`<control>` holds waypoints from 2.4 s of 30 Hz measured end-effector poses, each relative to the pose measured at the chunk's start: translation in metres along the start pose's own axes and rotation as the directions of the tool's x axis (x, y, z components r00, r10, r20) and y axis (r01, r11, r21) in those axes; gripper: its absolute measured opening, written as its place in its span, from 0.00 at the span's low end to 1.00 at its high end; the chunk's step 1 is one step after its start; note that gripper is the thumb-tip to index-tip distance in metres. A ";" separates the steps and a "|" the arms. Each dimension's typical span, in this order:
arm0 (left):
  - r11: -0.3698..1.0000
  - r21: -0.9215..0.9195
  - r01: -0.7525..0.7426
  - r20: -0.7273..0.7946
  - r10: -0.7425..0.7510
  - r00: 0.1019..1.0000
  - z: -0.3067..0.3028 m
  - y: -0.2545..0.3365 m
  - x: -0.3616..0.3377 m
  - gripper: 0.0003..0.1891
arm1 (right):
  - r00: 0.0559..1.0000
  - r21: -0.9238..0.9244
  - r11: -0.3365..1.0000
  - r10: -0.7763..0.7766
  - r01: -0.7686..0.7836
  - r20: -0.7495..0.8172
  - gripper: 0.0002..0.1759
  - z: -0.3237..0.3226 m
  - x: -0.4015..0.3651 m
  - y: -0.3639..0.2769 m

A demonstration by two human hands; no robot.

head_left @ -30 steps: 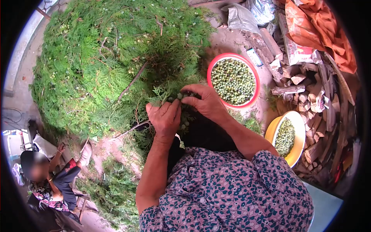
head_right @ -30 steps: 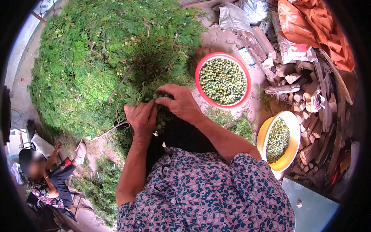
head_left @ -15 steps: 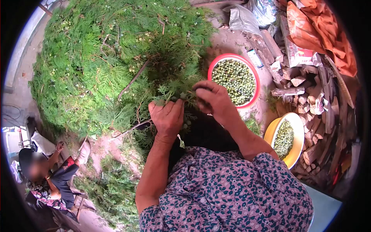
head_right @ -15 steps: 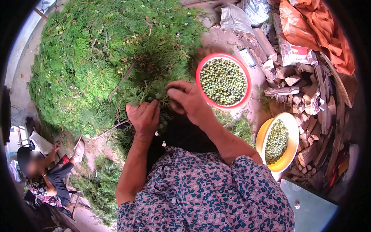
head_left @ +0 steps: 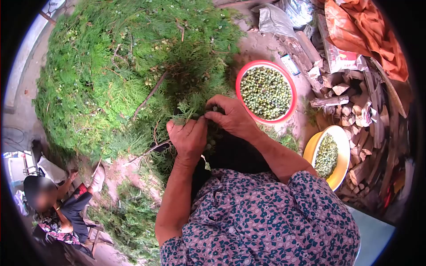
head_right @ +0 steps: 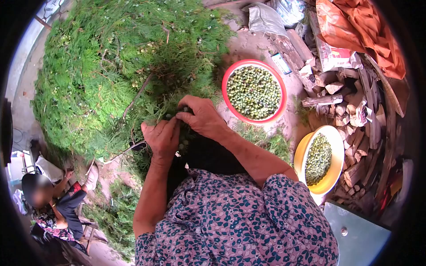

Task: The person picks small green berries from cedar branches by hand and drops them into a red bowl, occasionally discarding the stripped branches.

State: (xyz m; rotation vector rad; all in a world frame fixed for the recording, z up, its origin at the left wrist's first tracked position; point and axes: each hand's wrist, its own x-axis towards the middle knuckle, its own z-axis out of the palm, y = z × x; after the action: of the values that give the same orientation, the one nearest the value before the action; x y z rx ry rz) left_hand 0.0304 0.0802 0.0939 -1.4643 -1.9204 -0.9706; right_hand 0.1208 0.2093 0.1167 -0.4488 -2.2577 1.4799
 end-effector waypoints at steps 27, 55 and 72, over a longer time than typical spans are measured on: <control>0.903 -0.006 0.430 0.081 -0.428 0.900 -0.017 0.001 -0.010 0.05 | 0.760 -0.614 0.449 0.384 -0.650 -0.524 0.34 -0.187 -0.050 0.219; 0.805 -0.077 0.589 0.143 -0.575 0.805 -0.013 -0.007 -0.022 0.06 | 0.895 -0.175 0.923 -0.265 0.343 0.360 0.13 0.029 0.043 0.010; 0.838 -0.080 0.540 0.257 -0.506 0.823 -0.018 -0.010 -0.013 0.08 | 0.919 -0.173 0.934 -0.253 0.314 0.301 0.13 0.011 0.036 0.013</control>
State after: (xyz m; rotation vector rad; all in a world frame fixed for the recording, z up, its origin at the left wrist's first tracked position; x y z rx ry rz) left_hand 0.0242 0.0566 0.0924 -1.1734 -2.5516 -1.2523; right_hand 0.0844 0.2224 0.1060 0.0363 -2.5832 1.2114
